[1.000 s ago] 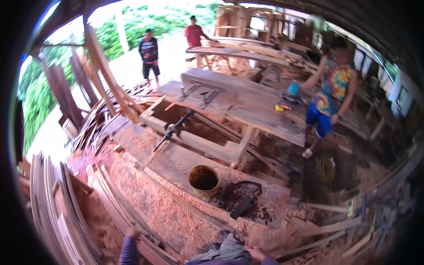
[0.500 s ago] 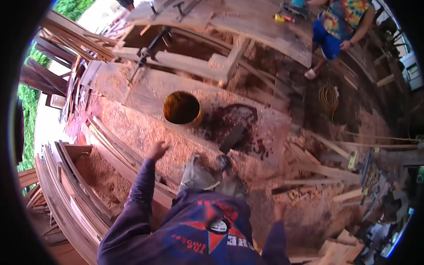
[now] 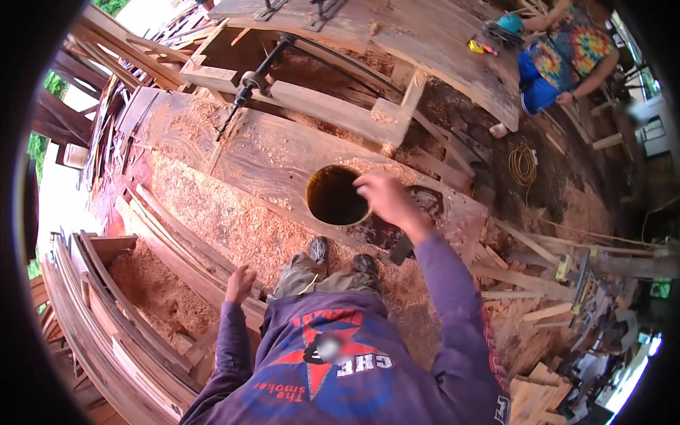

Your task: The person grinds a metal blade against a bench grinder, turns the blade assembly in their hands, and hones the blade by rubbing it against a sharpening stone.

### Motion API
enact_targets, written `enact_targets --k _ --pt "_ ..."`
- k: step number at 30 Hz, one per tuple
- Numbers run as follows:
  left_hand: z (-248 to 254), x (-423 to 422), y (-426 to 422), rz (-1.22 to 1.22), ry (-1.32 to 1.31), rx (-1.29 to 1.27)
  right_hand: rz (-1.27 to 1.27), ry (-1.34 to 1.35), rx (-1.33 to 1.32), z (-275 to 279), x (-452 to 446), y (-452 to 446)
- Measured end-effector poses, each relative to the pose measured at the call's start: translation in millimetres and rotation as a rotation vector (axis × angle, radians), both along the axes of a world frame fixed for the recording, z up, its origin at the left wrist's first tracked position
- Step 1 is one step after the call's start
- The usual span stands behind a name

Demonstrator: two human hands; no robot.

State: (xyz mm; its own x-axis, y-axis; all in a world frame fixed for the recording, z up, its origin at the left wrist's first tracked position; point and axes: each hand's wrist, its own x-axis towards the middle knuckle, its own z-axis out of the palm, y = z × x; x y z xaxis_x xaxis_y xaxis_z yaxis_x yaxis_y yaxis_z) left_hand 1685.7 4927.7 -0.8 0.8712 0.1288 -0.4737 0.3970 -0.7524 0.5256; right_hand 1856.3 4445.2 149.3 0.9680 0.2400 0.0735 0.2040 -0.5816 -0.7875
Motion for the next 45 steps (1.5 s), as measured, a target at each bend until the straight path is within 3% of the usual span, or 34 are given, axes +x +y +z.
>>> enact_targets --k 2,4,7,10,12,15,18,20,22,23,26,27,32,34,36,37,41,43,45 --pt "10 -12 32 0.093 0.167 -0.012 0.385 0.257 -0.383 -42 34 50" --pt "-14 -32 66 0.027 0.193 0.082 0.52 0.433 -0.893 -75 45 88" --pt "-26 -40 90 -0.046 0.269 0.177 0.567 0.474 -1.07 -122 51 97" --pt "-35 -40 85 0.006 0.295 0.078 0.478 0.584 -1.126 -167 46 89" --pt "-48 -37 80 0.057 0.275 -0.017 0.489 0.612 -1.063 -256 42 50" --pt "-85 -41 66 -0.038 0.176 -0.047 0.289 0.787 -0.888 -178 48 89" --pt "-65 -17 36 -0.078 0.302 -0.074 0.162 0.6 -1.014 -301 23 42" --pt "-48 0 27 -0.117 0.264 -0.098 -0.247 0.509 -0.589 -243 20 68" --pt "-28 15 25 -0.144 0.221 -0.116 0.0 0.606 -0.771 -204 37 71" --pt "-18 22 24 -0.101 0.164 -0.156 -0.265 0.71 -0.602 -132 43 97" --pt "0 45 7 -0.038 0.066 -0.245 -0.238 0.541 -0.285 -97 24 78" --pt "17 56 -8 -0.014 0.029 -0.315 -0.235 0.538 -0.292 -86 17 73" --pt "72 94 -107 0.072 -0.25 -0.651 -0.326 0.5 0.389 -45 -7 48" --pt "98 102 -151 0.071 -0.373 -0.644 -0.288 0.493 0.506 -34 -11 36" --pt "121 109 -190 0.063 -0.505 -0.608 -0.285 0.482 0.908 -23 -19 31" --pt "128 112 -204 0.053 -0.585 -0.641 -0.286 0.504 0.97 -16 -23 27" --pt "149 120 -248 0.122 -0.62 -0.66 -0.284 0.475 1.141 3 -28 20" --pt "159 128 -260 0.268 -0.304 -1.146 -0.273 0.454 1.183 18 -35 22" --pt "172 128 -264 0.222 -0.26 -1.195 -0.257 0.412 1.235 22 -37 20"
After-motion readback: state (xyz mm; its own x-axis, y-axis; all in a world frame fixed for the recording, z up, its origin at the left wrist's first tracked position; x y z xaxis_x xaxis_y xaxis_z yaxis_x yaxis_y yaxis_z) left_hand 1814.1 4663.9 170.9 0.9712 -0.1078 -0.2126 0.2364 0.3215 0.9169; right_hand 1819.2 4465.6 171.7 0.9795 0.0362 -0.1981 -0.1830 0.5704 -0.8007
